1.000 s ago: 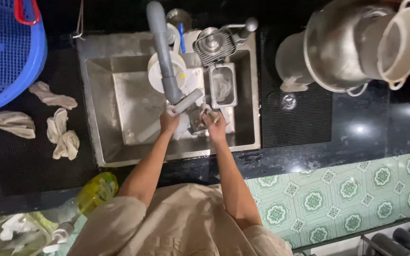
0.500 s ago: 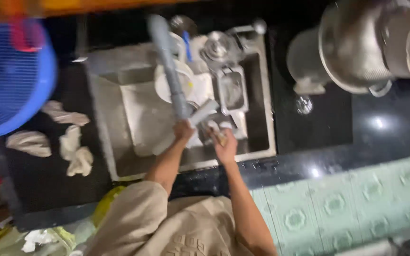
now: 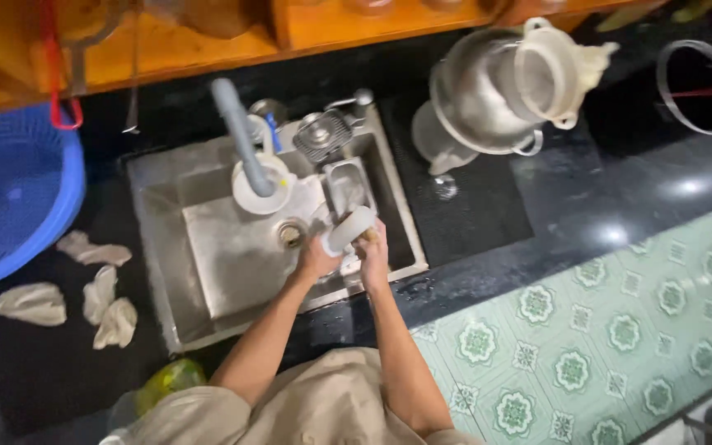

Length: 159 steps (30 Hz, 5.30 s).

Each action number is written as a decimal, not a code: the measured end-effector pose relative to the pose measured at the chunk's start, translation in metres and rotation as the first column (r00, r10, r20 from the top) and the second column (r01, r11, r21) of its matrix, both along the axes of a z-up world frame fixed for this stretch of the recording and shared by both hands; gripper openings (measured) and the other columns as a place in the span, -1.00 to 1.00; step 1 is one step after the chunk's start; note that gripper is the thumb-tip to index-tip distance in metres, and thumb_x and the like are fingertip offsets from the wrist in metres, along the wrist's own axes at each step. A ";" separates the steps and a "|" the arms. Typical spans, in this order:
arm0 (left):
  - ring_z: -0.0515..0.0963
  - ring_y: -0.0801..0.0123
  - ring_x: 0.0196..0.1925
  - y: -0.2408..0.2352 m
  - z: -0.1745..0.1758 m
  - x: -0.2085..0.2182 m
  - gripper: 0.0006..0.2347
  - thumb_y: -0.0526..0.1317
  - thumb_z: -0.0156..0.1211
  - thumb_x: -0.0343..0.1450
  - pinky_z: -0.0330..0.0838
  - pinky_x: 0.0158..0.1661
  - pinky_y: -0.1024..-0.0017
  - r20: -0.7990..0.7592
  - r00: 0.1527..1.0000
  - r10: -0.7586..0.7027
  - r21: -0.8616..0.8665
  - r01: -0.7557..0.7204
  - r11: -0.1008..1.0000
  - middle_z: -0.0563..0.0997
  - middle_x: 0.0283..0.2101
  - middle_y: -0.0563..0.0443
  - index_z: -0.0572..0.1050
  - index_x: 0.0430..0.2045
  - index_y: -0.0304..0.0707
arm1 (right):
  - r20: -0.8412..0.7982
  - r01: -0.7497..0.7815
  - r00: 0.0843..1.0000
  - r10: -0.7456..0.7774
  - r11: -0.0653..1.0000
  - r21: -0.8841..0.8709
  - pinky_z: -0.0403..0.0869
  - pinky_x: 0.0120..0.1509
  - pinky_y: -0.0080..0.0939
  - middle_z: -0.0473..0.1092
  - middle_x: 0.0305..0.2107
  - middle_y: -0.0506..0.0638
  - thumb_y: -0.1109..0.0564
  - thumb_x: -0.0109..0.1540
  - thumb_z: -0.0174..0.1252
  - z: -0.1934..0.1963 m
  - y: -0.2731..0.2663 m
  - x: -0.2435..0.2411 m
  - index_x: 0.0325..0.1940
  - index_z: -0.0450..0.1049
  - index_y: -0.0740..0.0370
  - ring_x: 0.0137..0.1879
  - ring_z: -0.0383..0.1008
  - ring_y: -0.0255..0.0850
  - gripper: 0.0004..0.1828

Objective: Washing and drying metal kitchen containers and plastic components in a commercial kitchen sink.

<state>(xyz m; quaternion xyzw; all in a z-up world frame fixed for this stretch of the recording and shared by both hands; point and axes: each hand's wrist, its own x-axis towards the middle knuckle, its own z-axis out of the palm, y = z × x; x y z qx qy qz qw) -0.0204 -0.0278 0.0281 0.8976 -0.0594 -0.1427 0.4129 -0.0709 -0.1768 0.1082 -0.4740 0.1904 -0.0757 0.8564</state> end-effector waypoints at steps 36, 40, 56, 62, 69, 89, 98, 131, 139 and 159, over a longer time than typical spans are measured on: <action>0.73 0.00 -0.25 -0.114 0.160 -0.035 -0.72 -0.23 0.46 0.13 0.57 -0.24 0.20 0.321 0.829 -0.458 -0.458 0.559 0.691 0.69 -0.35 -0.22 0.58 -0.36 -0.32 | 0.087 0.420 0.905 -0.417 0.908 -0.016 0.18 0.58 -0.08 0.15 0.42 0.12 -0.46 0.32 0.08 0.064 -0.037 -0.074 0.60 0.07 0.26 0.51 0.19 -0.11 0.00; 0.73 -0.05 -0.21 -0.119 0.180 -0.046 -0.71 -0.26 0.48 0.12 0.58 -0.24 0.20 0.352 0.870 -0.344 -0.439 0.478 0.761 0.68 -0.34 -0.24 0.55 -0.36 -0.32 | 0.507 0.398 0.819 -0.269 0.902 -0.164 -0.13 0.74 -0.21 -0.12 0.61 -0.03 -0.54 0.32 -0.13 0.156 -0.027 -0.096 0.68 -0.22 0.12 0.72 -0.15 -0.24 0.07; 0.71 -0.08 -0.18 -0.116 0.208 -0.030 -0.65 -0.30 0.48 0.13 0.57 -0.25 0.25 0.318 0.649 -0.691 -0.421 0.750 0.511 0.68 -0.34 -0.28 0.55 -0.25 -0.38 | 0.398 0.301 0.907 -0.136 0.871 -0.389 0.35 0.49 0.00 0.37 0.24 0.09 0.10 0.00 0.56 0.149 -0.077 -0.114 0.41 0.22 0.25 0.35 0.39 -0.12 -0.02; 0.72 -0.07 -0.20 -0.130 0.210 -0.028 -0.69 -0.26 0.48 0.11 0.57 -0.22 0.21 0.359 0.549 -0.755 -0.332 0.831 0.447 0.68 -0.34 -0.29 0.57 -0.34 -0.35 | 0.540 0.388 0.818 -0.199 0.883 -0.263 0.35 0.56 0.02 0.43 0.09 0.10 0.18 0.10 0.48 0.120 -0.066 -0.095 0.26 0.28 0.24 0.30 0.46 -0.08 -0.27; 0.65 -0.18 -0.21 -0.145 0.211 -0.046 -0.64 -0.26 0.36 0.23 0.54 -0.25 0.07 0.354 0.734 -0.579 -0.213 0.666 0.715 0.65 -0.35 -0.34 0.55 -0.09 -0.27 | 0.357 0.524 0.841 -0.407 0.775 -0.353 0.39 0.46 0.02 0.49 -0.03 0.06 0.20 0.11 0.39 0.143 -0.065 -0.088 0.06 0.36 0.28 0.30 0.47 -0.01 -0.51; 0.68 0.04 -0.27 -0.089 0.113 0.027 -0.63 -0.24 0.44 0.12 0.58 -0.22 0.21 0.045 0.580 -0.814 -0.316 0.781 0.539 0.65 -0.31 -0.12 0.49 -0.25 -0.29 | 0.472 0.250 0.866 -0.167 0.961 -0.118 0.34 0.54 0.25 0.50 -0.11 0.12 0.15 0.13 0.52 0.134 -0.059 -0.050 0.08 0.40 0.35 0.23 0.51 0.05 -0.44; 0.63 0.13 0.06 -0.115 0.174 0.024 -0.40 -0.20 0.53 0.12 0.52 0.08 0.20 0.016 0.436 -0.900 -0.370 0.839 0.400 0.62 0.03 -0.09 0.45 0.07 -0.20 | 0.304 0.442 0.883 -0.357 0.852 -0.281 0.58 0.20 -0.04 0.53 -0.19 0.06 0.12 0.07 0.47 0.161 -0.062 -0.047 0.00 0.30 0.20 0.00 0.61 -0.11 -0.44; 0.64 0.21 -0.07 -0.078 0.102 0.014 -0.25 -0.14 0.55 0.11 0.55 -0.07 0.27 0.009 0.548 -0.836 -0.401 0.768 0.499 0.61 -0.07 -0.17 0.27 0.17 -0.31 | 0.569 -0.081 0.801 0.183 0.977 -0.199 0.35 0.58 0.28 0.53 -0.12 0.13 0.21 0.17 0.44 0.109 -0.071 -0.057 0.16 0.32 0.21 0.26 0.52 0.11 -0.44; 0.70 0.12 -0.16 -0.095 0.128 -0.011 -0.57 -0.22 0.54 0.12 0.60 -0.14 0.26 0.315 0.825 -0.470 -0.415 0.565 0.713 0.66 -0.22 -0.19 0.55 -0.19 -0.36 | 0.371 0.219 0.924 -0.097 0.928 -0.302 0.56 0.36 0.23 0.53 0.02 0.27 0.14 0.08 0.49 0.139 -0.082 -0.053 0.11 0.43 0.30 0.21 0.56 0.10 -0.42; 0.64 -0.09 -0.12 -0.085 0.031 -0.002 -0.46 -0.15 0.55 0.17 0.55 -0.10 0.11 0.533 0.727 -0.433 -0.250 0.624 0.740 0.60 -0.13 -0.31 0.44 -0.02 -0.32 | 0.397 0.172 0.917 -0.050 0.945 -0.277 0.51 0.29 0.18 0.46 0.07 0.21 -0.01 0.02 0.50 0.161 -0.074 -0.051 0.09 0.36 0.20 0.17 0.51 0.03 -0.33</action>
